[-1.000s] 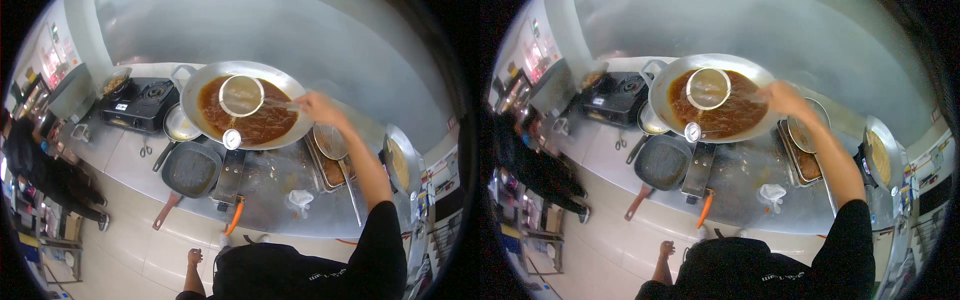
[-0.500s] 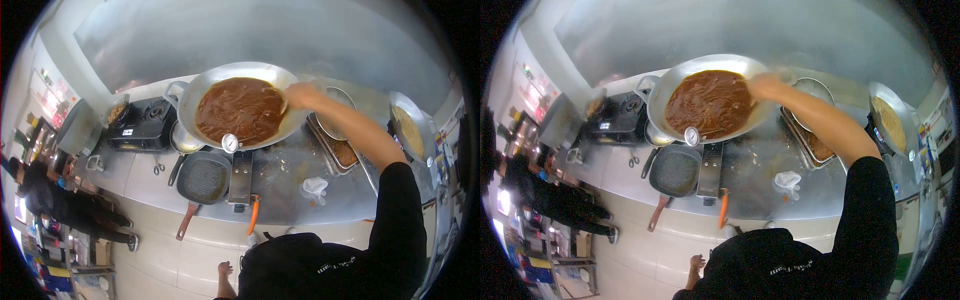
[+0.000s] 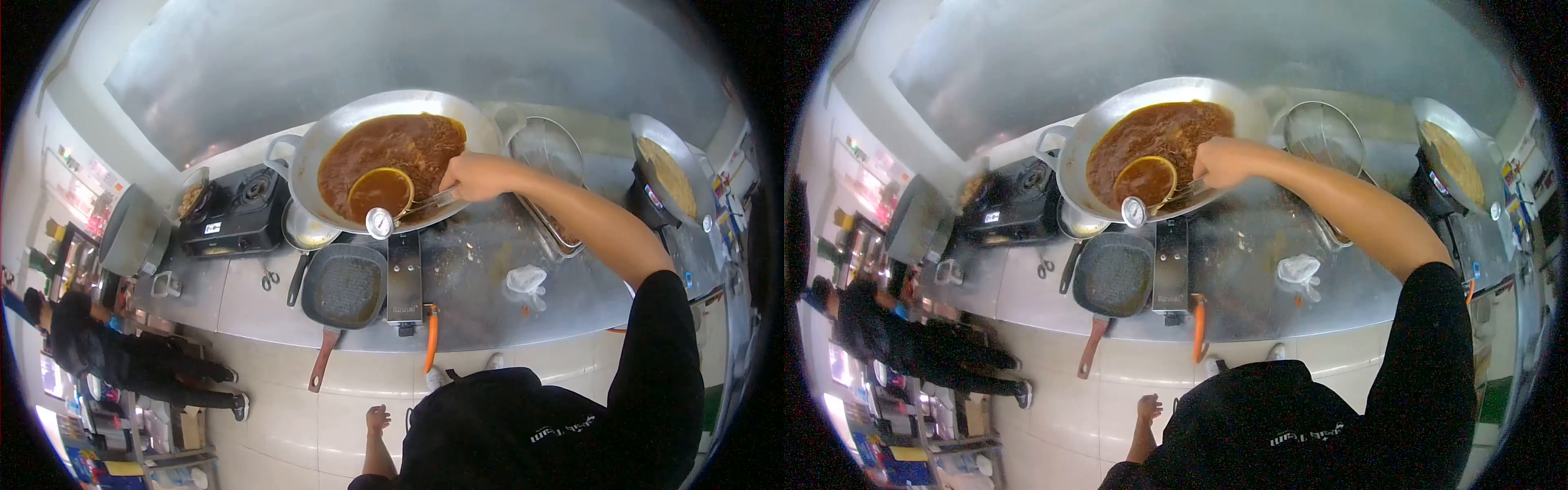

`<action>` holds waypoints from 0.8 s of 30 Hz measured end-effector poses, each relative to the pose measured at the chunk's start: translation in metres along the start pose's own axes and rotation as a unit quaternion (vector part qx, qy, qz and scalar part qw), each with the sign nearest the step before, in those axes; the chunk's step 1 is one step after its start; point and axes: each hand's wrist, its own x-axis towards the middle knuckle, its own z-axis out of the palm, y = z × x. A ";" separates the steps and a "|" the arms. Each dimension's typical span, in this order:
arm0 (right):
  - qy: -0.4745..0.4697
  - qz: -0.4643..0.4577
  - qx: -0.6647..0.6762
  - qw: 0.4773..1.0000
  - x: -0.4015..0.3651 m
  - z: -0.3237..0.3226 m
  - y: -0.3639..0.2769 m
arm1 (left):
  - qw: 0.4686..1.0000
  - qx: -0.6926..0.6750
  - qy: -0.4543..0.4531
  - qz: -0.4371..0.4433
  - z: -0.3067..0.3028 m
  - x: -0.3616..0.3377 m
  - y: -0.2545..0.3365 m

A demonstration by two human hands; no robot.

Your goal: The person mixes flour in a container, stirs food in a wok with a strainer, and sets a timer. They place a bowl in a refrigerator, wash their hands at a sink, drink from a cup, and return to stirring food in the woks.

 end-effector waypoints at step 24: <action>0.384 0.409 -0.084 0.824 -0.281 0.053 0.115 | 0.968 0.214 -0.132 -0.014 0.027 0.018 0.066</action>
